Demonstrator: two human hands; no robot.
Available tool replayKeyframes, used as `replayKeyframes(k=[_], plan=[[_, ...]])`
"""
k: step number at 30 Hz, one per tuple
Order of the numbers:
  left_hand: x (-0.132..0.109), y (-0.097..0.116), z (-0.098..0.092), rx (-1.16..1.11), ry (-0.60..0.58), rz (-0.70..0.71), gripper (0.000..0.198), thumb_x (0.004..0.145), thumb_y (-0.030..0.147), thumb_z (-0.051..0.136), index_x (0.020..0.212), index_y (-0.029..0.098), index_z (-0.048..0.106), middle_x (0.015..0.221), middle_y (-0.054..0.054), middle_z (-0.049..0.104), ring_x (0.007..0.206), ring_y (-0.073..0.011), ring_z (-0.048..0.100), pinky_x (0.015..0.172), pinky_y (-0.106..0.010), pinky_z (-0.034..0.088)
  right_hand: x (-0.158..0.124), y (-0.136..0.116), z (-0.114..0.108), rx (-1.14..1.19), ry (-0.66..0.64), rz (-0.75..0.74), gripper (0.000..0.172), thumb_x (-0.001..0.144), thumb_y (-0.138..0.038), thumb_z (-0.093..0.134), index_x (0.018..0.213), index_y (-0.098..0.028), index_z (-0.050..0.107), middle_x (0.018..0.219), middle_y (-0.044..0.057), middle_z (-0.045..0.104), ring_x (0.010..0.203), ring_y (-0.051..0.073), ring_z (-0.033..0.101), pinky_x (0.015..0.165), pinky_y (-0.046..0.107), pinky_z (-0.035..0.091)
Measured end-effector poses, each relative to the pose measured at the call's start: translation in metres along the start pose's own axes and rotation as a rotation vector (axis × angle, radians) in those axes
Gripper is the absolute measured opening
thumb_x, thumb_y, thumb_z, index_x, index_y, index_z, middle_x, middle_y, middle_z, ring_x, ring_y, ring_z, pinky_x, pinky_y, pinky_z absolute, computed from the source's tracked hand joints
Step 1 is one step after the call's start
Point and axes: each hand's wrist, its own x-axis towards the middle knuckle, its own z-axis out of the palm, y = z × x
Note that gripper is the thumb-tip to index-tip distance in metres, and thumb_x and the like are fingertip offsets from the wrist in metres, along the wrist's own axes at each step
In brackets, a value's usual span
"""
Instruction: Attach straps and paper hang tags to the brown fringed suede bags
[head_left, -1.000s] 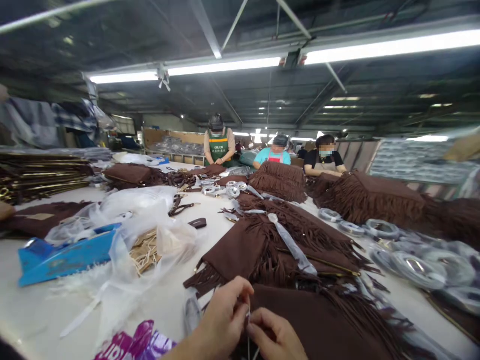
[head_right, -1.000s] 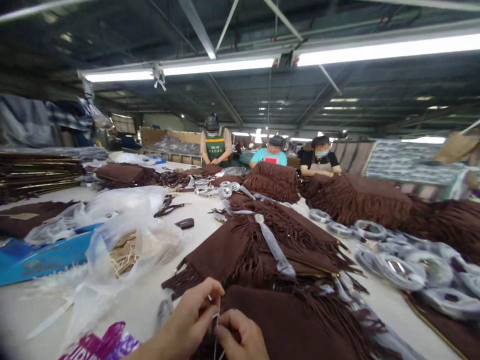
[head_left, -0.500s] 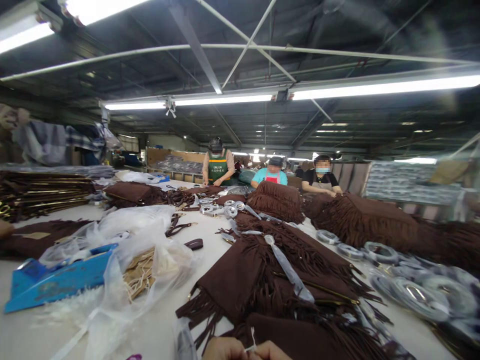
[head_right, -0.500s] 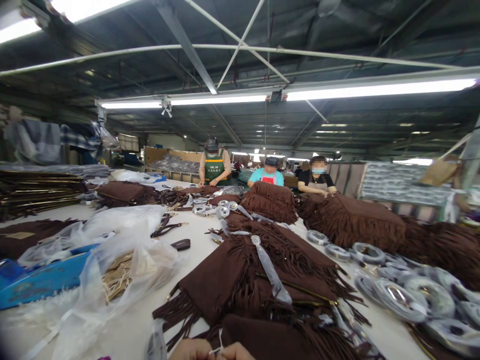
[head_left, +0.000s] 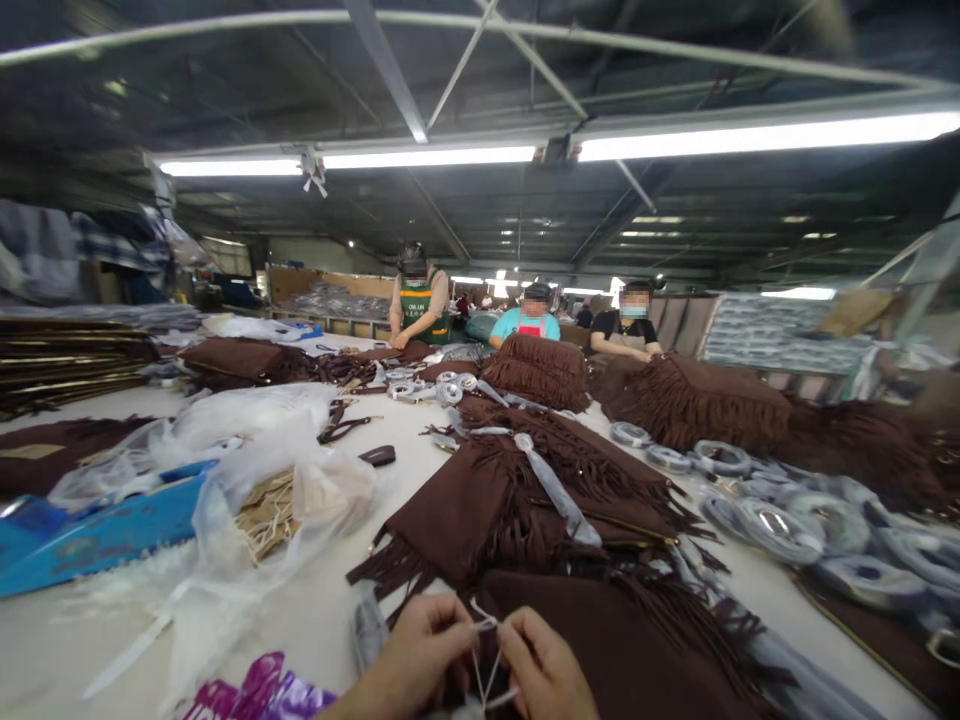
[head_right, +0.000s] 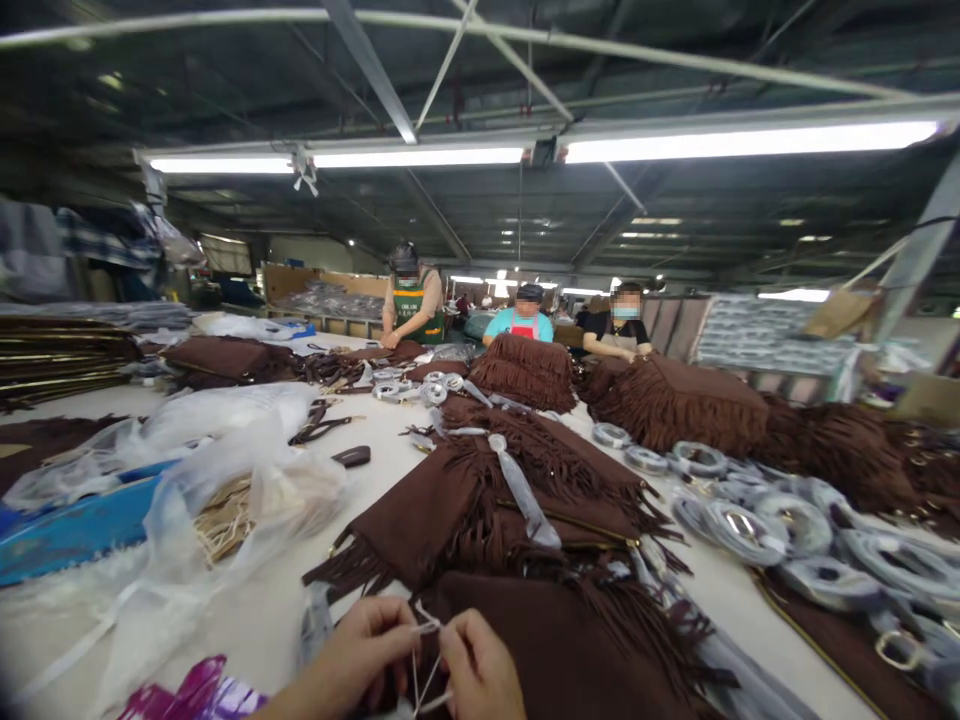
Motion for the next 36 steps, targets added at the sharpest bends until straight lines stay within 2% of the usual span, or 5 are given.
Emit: replayKeyframes(k=[7, 11, 19, 24, 36], plan=[[-0.012, 0.024, -0.001, -0.662, -0.247, -0.211, 0.016, 0.065, 0.026, 0.061, 0.067, 0.017, 0.048, 0.063, 0.003, 0.051, 0.058, -0.0103, 0.049, 0.057, -0.023, 0.037, -0.012, -0.040, -0.015, 0.689, -0.147, 0.405, 0.044, 0.058, -0.040, 0.093, 0.081, -0.017, 0.064, 0.072, -0.003, 0.063, 0.047, 0.004, 0.050, 0.041, 0.011, 0.034], [-0.012, 0.025, -0.005, -0.775, -0.205, -0.221, 0.007, 0.067, 0.022, 0.053, 0.065, 0.016, 0.051, 0.068, -0.001, 0.056, 0.065, -0.0130, 0.055, 0.065, -0.026, 0.042, -0.014, -0.043, -0.020, 0.820, -0.176, 0.381, 0.055, 0.059, -0.033, 0.094, 0.104, -0.014, 0.069, 0.097, 0.009, 0.071, 0.090, 0.020, 0.069, 0.081, 0.029, 0.056], [-0.014, 0.021, -0.002, -0.726, -0.163, -0.129, 0.017, 0.054, 0.008, 0.068, 0.071, 0.012, 0.067, 0.118, -0.010, 0.066, 0.051, -0.0010, 0.049, 0.041, -0.015, 0.015, -0.010, -0.032, -0.010, 0.643, 0.116, 0.177, 0.046, 0.055, -0.035, 0.094, 0.075, -0.019, 0.056, 0.066, -0.004, 0.063, 0.055, 0.012, 0.059, 0.048, 0.020, 0.052], [-0.013, 0.021, 0.007, -0.529, -0.112, -0.114, 0.037, 0.055, 0.016, 0.079, 0.092, 0.015, 0.076, 0.099, -0.011, 0.070, 0.053, -0.0041, 0.055, 0.040, -0.015, 0.010, -0.004, -0.019, 0.001, 0.506, 0.343, 0.129, 0.051, 0.054, -0.047, 0.087, 0.071, -0.023, 0.045, 0.069, -0.002, 0.064, 0.065, 0.018, 0.063, 0.051, 0.026, 0.054], [-0.016, 0.021, 0.009, -0.050, -0.125, 0.424, 0.023, 0.080, 0.036, 0.066, 0.093, 0.022, 0.079, 0.114, -0.010, 0.067, 0.077, -0.0169, 0.065, 0.063, -0.025, 0.053, 0.004, -0.008, 0.000, -0.014, 0.501, -0.084, 0.023, 0.070, -0.043, 0.061, 0.067, -0.023, 0.052, 0.059, -0.005, 0.053, 0.057, 0.018, 0.052, 0.056, 0.028, 0.042]])
